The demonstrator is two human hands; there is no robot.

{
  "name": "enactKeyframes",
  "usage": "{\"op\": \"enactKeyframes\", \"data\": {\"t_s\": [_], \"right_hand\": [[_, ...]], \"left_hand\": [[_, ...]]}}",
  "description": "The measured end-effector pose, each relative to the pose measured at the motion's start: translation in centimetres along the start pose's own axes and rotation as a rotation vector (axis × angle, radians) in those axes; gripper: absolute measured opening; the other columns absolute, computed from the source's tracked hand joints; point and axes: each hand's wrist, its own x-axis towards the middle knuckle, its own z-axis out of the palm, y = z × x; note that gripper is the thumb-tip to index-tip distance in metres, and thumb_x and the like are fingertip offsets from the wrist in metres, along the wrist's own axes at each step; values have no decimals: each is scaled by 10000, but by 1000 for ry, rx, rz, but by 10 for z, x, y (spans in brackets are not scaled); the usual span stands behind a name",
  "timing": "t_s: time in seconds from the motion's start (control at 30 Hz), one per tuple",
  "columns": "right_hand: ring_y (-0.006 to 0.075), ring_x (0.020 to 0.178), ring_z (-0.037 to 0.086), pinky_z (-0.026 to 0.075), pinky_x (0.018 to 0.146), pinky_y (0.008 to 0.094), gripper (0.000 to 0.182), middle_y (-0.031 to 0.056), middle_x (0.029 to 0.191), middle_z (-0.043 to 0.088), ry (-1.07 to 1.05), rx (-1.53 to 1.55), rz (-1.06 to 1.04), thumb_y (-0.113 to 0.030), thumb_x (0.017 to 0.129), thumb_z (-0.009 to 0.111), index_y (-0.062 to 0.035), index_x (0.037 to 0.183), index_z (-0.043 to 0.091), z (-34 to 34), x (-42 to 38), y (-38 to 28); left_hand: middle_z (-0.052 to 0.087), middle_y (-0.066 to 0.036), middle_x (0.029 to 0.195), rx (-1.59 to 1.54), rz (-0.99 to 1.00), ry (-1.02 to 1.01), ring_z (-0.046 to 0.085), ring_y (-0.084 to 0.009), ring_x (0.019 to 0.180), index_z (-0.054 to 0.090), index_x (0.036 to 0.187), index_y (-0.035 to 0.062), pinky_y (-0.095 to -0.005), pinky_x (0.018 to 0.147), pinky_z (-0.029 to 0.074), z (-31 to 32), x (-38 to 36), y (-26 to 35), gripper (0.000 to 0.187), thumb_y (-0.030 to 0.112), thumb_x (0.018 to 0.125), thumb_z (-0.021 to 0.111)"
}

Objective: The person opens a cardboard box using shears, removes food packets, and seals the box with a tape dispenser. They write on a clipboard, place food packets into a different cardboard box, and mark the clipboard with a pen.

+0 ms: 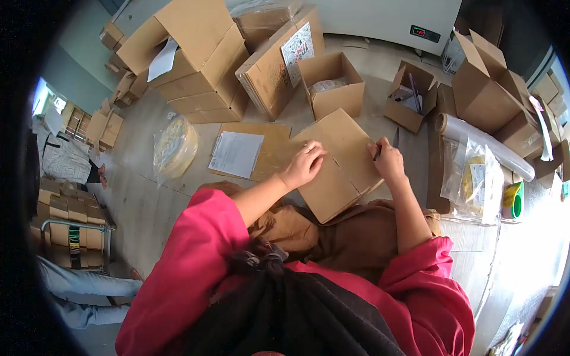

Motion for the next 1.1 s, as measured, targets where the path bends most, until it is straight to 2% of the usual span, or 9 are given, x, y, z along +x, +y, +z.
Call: {"op": "enactKeyframes", "data": {"t_s": [0.1, 0.17, 0.2, 0.3, 0.33, 0.4, 0.57, 1.0, 1.1], "right_hand": [[397, 688, 588, 459, 625, 465, 263, 202, 710, 608, 86, -107, 71, -326, 844, 520, -68, 892, 502, 8, -5, -20], [396, 705, 587, 458, 635, 467, 237, 216, 721, 604, 58, -163, 76, -303, 856, 490, -70, 894, 511, 7, 2, -22], [399, 716, 583, 456, 637, 475, 228, 220, 734, 605, 36, -151, 87, -291, 870, 455, -74, 897, 518, 3, 8, -29], [389, 716, 586, 456, 623, 482, 308, 200, 748, 613, 21, -119, -80, -354, 863, 473, -51, 864, 529, 16, 36, -21], [391, 706, 583, 454, 613, 482, 299, 203, 730, 607, 24, -88, -137, -345, 857, 488, -49, 848, 530, 16, 43, -26], [419, 657, 556, 435, 579, 490, 258, 220, 679, 580, 24, -62, -275, -291, 847, 514, -37, 804, 530, 23, 58, -23], [438, 648, 540, 410, 554, 478, 188, 249, 657, 542, 69, 116, -426, -192, 838, 528, -19, 765, 521, 21, 58, -43], [420, 592, 535, 392, 521, 453, 220, 243, 630, 530, 68, 244, -346, -154, 869, 463, 4, 726, 514, 27, 60, -29], [410, 593, 538, 394, 522, 442, 212, 241, 632, 528, 86, 232, -318, -145, 865, 470, 10, 728, 521, 27, 59, -26]], "left_hand": [[519, -112, 885, -17, 70, 73, 535, -300, 842, 561, 827, 13, -364, 734, 455, 0, -9, -7, 114, -40, 740, 509], [515, -115, 858, -181, -91, -96, 540, -294, 808, 559, 810, 16, -370, 706, 452, -5, -6, -5, 64, 1, 767, 514], [540, -120, 888, -29, 4, -121, 557, -288, 787, 602, 868, 46, -367, 665, 474, -4, -5, -15, 95, 78, 797, 547], [524, -59, 803, 257, 253, -189, 546, -263, 787, 568, 700, 109, -383, 676, 468, -7, 23, -35, 54, 163, 706, 569], [550, -60, 873, 267, 298, -311, 544, -263, 861, 603, 735, 140, -381, 724, 466, -6, 40, -49, 75, 196, 686, 597], [431, -105, 1249, 246, 510, -510, 345, -345, 1201, 544, 1161, 259, -476, 950, 369, -7, 73, -74, 548, 411, 654, 683], [287, -165, 1365, 456, 627, -1187, 290, -398, 1239, 252, 1351, 353, -557, 980, 292, -10, 137, -63, 884, 573, 611, 684], [159, -200, 1424, 582, 203, -1383, 173, -452, 1283, 170, 1374, 375, -569, 1024, 210, -19, 138, -10, 995, 495, 571, 744], [38, -234, 1438, 702, 335, -1276, 140, -526, 1261, 28, 1382, 409, -619, 918, 338, 11, 121, -28, 1059, 400, 602, 745]]}}
